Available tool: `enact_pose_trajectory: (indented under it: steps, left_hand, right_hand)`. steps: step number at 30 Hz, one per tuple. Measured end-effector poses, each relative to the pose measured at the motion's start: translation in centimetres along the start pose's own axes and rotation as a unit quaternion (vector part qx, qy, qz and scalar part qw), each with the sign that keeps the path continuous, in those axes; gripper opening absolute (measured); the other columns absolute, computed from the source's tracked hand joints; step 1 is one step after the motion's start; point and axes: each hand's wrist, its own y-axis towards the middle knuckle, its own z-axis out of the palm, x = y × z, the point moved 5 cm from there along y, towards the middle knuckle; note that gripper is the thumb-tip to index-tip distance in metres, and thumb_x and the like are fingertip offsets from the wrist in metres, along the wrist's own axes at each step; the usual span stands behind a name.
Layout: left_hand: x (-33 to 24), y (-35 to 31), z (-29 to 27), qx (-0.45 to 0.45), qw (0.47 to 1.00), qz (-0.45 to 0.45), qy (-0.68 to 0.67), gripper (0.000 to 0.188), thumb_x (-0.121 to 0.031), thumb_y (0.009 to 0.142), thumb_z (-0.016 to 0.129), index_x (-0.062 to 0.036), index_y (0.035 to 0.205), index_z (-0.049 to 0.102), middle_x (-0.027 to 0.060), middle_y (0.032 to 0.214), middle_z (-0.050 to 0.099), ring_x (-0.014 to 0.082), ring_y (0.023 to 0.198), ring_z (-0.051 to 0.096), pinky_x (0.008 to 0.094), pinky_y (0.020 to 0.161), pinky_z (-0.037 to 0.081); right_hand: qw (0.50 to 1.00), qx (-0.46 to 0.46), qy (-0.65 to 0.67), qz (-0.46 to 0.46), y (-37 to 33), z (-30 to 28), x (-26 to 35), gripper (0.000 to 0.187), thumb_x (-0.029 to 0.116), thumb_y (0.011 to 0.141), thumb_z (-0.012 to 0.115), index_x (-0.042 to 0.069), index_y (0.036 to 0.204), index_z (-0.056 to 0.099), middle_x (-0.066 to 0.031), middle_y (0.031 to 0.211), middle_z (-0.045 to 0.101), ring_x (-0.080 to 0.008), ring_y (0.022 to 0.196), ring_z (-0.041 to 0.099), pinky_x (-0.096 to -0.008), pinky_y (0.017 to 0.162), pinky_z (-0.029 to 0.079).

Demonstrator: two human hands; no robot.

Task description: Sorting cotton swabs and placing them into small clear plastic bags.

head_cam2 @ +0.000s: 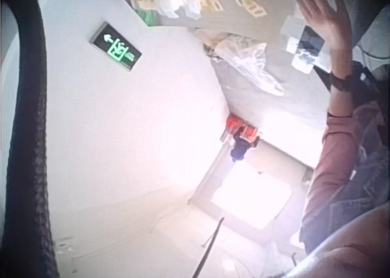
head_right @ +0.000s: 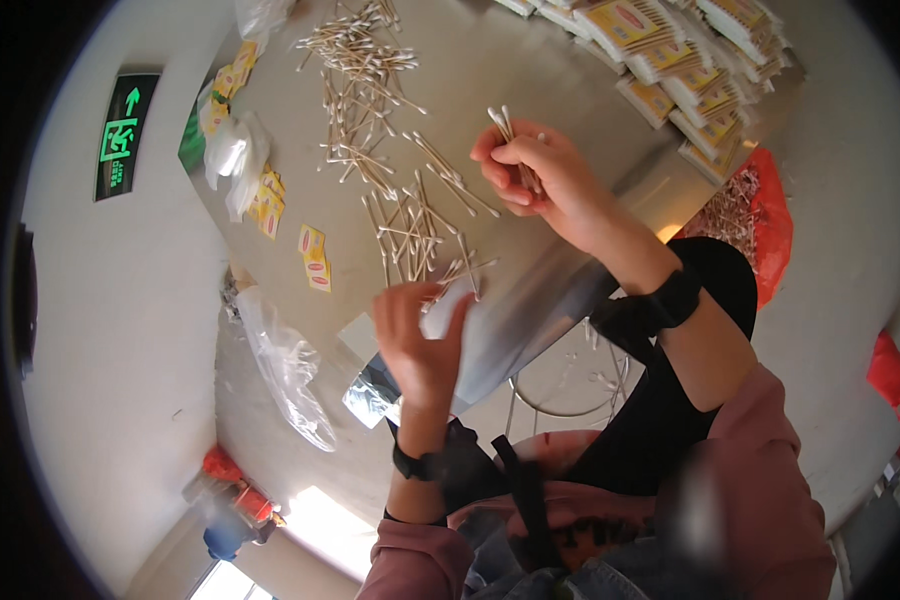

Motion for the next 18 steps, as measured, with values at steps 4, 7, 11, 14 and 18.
enact_pose_trajectory:
  steps: [4, 7, 11, 14, 18]
  left_hand:
    - [-0.9, -0.9, 0.9, 0.013, 0.999, 0.031, 0.013, 0.03, -0.014, 0.07, 0.085, -0.0076, 0.088, 0.062, 0.0075, 0.085, 0.059, 0.0298, 0.083, 0.057, 0.0402, 0.075, 0.046]
    - [1.6, -0.3, 0.8, -0.027, 0.999, -0.029, 0.019, 0.032, -0.013, 0.069, 0.084, -0.0076, 0.091, 0.061, 0.0078, 0.09, 0.06, 0.0311, 0.088, 0.056, 0.042, 0.081, 0.045]
    - [2.2, 1.3, -0.9, -0.049, 0.996, -0.054, 0.055, 0.049, -0.015, 0.069, 0.085, -0.0064, 0.109, 0.057, 0.0111, 0.109, 0.059, 0.0348, 0.105, 0.053, 0.0458, 0.094, 0.041]
    - [3.3, 1.6, -1.0, -0.045, 0.996, -0.059, 0.045, 0.057, -0.018, 0.068, 0.086, -0.0059, 0.115, 0.056, 0.0133, 0.122, 0.058, 0.0358, 0.116, 0.052, 0.046, 0.1, 0.039]
    - [3.9, 2.6, -1.3, -0.046, 0.997, -0.049, 0.027, 0.066, -0.019, 0.068, 0.087, -0.0048, 0.123, 0.053, 0.0163, 0.135, 0.055, 0.037, 0.124, 0.049, 0.0465, 0.105, 0.038]
  right_hand:
    - [0.992, 0.048, -0.119, -0.001, -3.6, 1.4, 4.6, 0.027, 0.025, 0.104, 0.049, 0.002, 0.098, 0.062, 0.0055, 0.063, 0.043, -0.0013, 0.047, 0.031, -0.0199, 0.043, 0.023]
    - [0.945, -0.098, -0.31, -0.032, -9.4, 0.1, 9.7, 0.03, 0.027, 0.102, 0.053, -0.001, 0.097, 0.065, 0.0049, 0.063, 0.049, -0.0009, 0.049, 0.034, -0.0189, 0.045, 0.025]
    - [0.853, -0.259, -0.451, 0.037, -17.5, -7.9, 11.4, 0.028, 0.028, 0.1, 0.058, 0.001, 0.098, 0.066, 0.0044, 0.065, 0.051, -0.0015, 0.051, 0.039, -0.0189, 0.047, 0.029]
    - [0.789, -0.293, -0.516, 0.159, -21.1, -15.5, 10.0, 0.027, 0.027, 0.1, 0.058, 0.001, 0.102, 0.065, 0.0009, 0.072, 0.057, -0.0038, 0.057, 0.047, -0.0199, 0.052, 0.035]
    - [0.455, -0.218, -0.862, 0.047, -23.6, -20.2, 8.9, 0.028, 0.025, 0.099, 0.059, -0.001, 0.109, 0.063, -0.0084, 0.095, 0.068, -0.0116, 0.085, 0.064, -0.0229, 0.074, 0.05]
